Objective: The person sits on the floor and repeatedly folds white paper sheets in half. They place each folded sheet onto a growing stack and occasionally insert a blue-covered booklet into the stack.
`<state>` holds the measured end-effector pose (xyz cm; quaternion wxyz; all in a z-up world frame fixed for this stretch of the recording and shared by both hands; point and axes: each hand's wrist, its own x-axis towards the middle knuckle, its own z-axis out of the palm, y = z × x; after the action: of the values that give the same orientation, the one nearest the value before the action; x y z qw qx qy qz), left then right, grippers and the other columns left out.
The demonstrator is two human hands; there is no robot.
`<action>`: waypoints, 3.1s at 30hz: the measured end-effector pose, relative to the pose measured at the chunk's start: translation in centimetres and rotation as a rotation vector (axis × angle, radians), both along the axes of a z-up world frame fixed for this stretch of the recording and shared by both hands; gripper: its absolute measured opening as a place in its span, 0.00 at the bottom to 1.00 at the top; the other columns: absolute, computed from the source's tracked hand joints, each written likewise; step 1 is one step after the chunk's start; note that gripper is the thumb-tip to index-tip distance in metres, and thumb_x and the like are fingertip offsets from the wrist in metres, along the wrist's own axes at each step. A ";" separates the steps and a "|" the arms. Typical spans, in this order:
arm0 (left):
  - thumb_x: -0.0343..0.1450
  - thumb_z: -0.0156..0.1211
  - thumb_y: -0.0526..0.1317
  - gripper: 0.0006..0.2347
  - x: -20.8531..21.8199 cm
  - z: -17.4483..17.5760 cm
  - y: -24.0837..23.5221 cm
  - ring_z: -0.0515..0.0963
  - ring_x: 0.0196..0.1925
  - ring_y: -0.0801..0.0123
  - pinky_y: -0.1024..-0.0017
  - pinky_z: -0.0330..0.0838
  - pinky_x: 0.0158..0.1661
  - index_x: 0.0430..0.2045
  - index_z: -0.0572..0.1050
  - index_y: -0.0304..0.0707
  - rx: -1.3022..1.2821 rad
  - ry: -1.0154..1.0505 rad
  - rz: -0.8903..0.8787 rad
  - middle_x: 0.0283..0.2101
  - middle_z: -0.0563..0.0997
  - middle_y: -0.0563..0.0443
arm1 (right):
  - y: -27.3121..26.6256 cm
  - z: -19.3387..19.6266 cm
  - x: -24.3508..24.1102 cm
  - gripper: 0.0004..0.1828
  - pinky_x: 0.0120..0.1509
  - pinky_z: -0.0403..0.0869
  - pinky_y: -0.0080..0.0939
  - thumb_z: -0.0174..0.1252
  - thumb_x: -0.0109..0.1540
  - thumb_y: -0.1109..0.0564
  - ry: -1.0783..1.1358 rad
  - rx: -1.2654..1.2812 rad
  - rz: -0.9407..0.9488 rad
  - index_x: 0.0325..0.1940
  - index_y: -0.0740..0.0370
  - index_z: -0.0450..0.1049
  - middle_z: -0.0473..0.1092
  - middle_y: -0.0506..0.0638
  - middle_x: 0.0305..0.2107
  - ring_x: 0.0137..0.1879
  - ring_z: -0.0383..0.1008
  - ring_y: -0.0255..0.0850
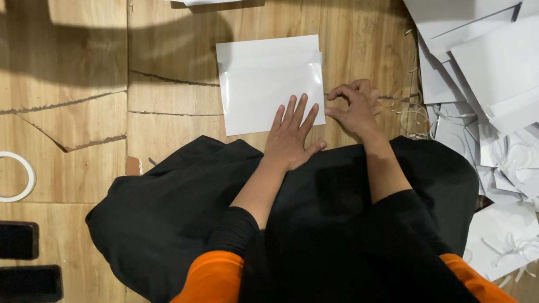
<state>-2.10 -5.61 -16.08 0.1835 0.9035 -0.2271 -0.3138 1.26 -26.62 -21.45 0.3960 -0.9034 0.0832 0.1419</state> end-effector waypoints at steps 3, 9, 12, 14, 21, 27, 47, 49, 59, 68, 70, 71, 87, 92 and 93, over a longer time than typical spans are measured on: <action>0.71 0.28 0.68 0.36 0.1 0.0 0.1 0.27 0.78 0.59 0.59 0.19 0.72 0.73 0.37 0.53 -0.008 0.001 -0.004 0.77 0.32 0.49 | -0.1 0.0 0.8 0.18 0.65 0.63 0.38 0.71 0.52 0.55 -0.031 0.209 0.007 0.45 0.48 0.78 0.52 0.46 0.43 0.54 0.59 0.43; 0.71 0.28 0.68 0.36 0.0 -0.8 0.2 0.28 0.78 0.58 0.58 0.20 0.72 0.73 0.38 0.55 -0.032 -0.019 -0.008 0.77 0.32 0.49 | 0.3 -0.4 0.5 0.16 0.62 0.59 0.36 0.73 0.51 0.48 -0.048 0.049 -0.003 0.41 0.39 0.79 0.53 0.46 0.47 0.55 0.53 0.42; 0.71 0.29 0.68 0.36 -0.1 -0.9 0.2 0.28 0.78 0.58 0.58 0.20 0.72 0.73 0.38 0.55 -0.048 -0.025 0.005 0.77 0.32 0.50 | 1.1 1.3 0.7 0.16 0.63 0.64 0.41 0.70 0.53 0.55 0.009 0.139 -0.050 0.44 0.47 0.78 0.53 0.48 0.48 0.55 0.60 0.44; 0.70 0.29 0.69 0.37 0.0 -0.9 0.2 0.28 0.78 0.58 0.59 0.20 0.72 0.73 0.38 0.54 -0.039 -0.024 -0.003 0.77 0.32 0.49 | 0.4 1.3 0.9 0.17 0.65 0.63 0.42 0.71 0.53 0.53 0.005 0.176 -0.023 0.45 0.47 0.78 0.52 0.48 0.47 0.56 0.58 0.44; 0.70 0.28 0.70 0.39 0.0 -0.9 0.2 0.28 0.78 0.57 0.59 0.21 0.73 0.73 0.36 0.51 -0.054 -0.017 -0.005 0.77 0.32 0.47 | 0.6 0.6 1.6 0.08 0.63 0.64 0.40 0.64 0.58 0.61 0.030 0.243 -0.112 0.39 0.51 0.81 0.56 0.49 0.44 0.53 0.56 0.43; 0.70 0.29 0.70 0.38 0.0 -0.9 0.0 0.27 0.77 0.57 0.59 0.20 0.72 0.73 0.38 0.53 0.006 -0.025 -0.037 0.77 0.31 0.49 | 2.6 3.1 1.8 0.25 0.70 0.59 0.53 0.67 0.56 0.60 0.149 0.101 -0.213 0.53 0.52 0.65 0.56 0.57 0.58 0.68 0.57 0.57; 0.70 0.38 0.66 0.31 1.4 -2.5 -0.2 0.38 0.77 0.58 0.56 0.30 0.73 0.69 0.50 0.66 0.000 -0.055 -0.007 0.76 0.43 0.59 | 4.0 7.2 3.5 0.31 0.67 0.54 0.60 0.68 0.56 0.41 0.134 -0.092 -0.186 0.55 0.49 0.59 0.46 0.55 0.67 0.67 0.50 0.60; 0.70 0.40 0.65 0.31 0.8 -3.0 -0.3 0.39 0.77 0.60 0.57 0.29 0.73 0.69 0.53 0.63 -0.016 -0.065 0.010 0.75 0.45 0.59 | 3.7 7.0 2.2 0.37 0.71 0.43 0.67 0.71 0.52 0.38 0.126 -0.191 -0.056 0.55 0.51 0.58 0.39 0.56 0.71 0.70 0.43 0.65; 0.69 0.39 0.61 0.28 0.7 -4.1 0.1 0.42 0.76 0.60 0.54 0.25 0.72 0.63 0.59 0.56 -0.066 -0.155 0.045 0.74 0.49 0.57 | 5.8 4.2 7.5 0.30 0.65 0.53 0.55 0.74 0.54 0.46 0.143 -0.308 -0.365 0.49 0.47 0.62 0.48 0.50 0.60 0.66 0.44 0.54; 0.68 0.44 0.53 0.21 0.2 -5.7 -0.6 0.45 0.76 0.57 0.49 0.29 0.72 0.54 0.59 0.52 -0.214 -0.181 0.212 0.72 0.51 0.50 | 4.7 8.7 -0.8 0.48 0.71 0.51 0.58 0.74 0.50 0.51 0.362 -0.369 -0.030 0.69 0.48 0.56 0.46 0.56 0.65 0.71 0.46 0.59; 0.67 0.45 0.53 0.21 -0.1 -6.0 -0.9 0.45 0.76 0.56 0.48 0.30 0.72 0.54 0.59 0.52 -0.228 -0.217 0.232 0.72 0.51 0.50 | 5.2 5.4 -1.2 0.44 0.68 0.56 0.57 0.74 0.50 0.55 0.314 -0.389 -0.036 0.67 0.49 0.60 0.51 0.57 0.62 0.69 0.50 0.58; 0.68 0.47 0.50 0.20 -0.4 -6.2 -1.2 0.46 0.75 0.54 0.46 0.32 0.71 0.54 0.58 0.53 -0.308 -0.173 0.301 0.72 0.51 0.48 | 5.4 2.4 -1.8 0.37 0.70 0.55 0.57 0.69 0.53 0.57 0.243 -0.296 -0.040 0.64 0.57 0.62 0.53 0.61 0.62 0.70 0.51 0.59; 0.74 0.47 0.34 0.17 5.8 1.6 3.7 0.62 0.68 0.46 0.50 0.52 0.68 0.59 0.66 0.39 -0.969 -0.419 0.934 0.60 0.66 0.39 | -4.9 13.0 -0.1 0.12 0.23 0.67 0.35 0.54 0.67 0.54 -0.329 1.020 -1.000 0.54 0.49 0.65 0.66 0.46 0.28 0.21 0.64 0.40; 0.74 0.55 0.42 0.15 11.9 -0.4 6.7 0.68 0.64 0.55 0.55 0.60 0.64 0.56 0.71 0.50 -0.539 -0.421 0.784 0.57 0.72 0.49 | -7.1 3.2 0.7 0.09 0.22 0.63 0.30 0.55 0.62 0.57 -0.282 0.994 -1.038 0.45 0.52 0.66 0.61 0.43 0.23 0.20 0.62 0.34; 0.73 0.57 0.44 0.16 13.1 -0.4 7.1 0.68 0.65 0.58 0.56 0.62 0.64 0.56 0.70 0.54 -0.377 -0.378 0.757 0.58 0.70 0.53 | -6.6 0.0 1.2 0.08 0.23 0.61 0.29 0.52 0.59 0.61 -0.163 0.987 -1.005 0.43 0.55 0.65 0.58 0.43 0.23 0.20 0.58 0.34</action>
<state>11.00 1.52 -16.48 0.4013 0.9152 0.0360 -0.0077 2.47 -33.25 -21.44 0.7817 -0.4785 0.3860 -0.1051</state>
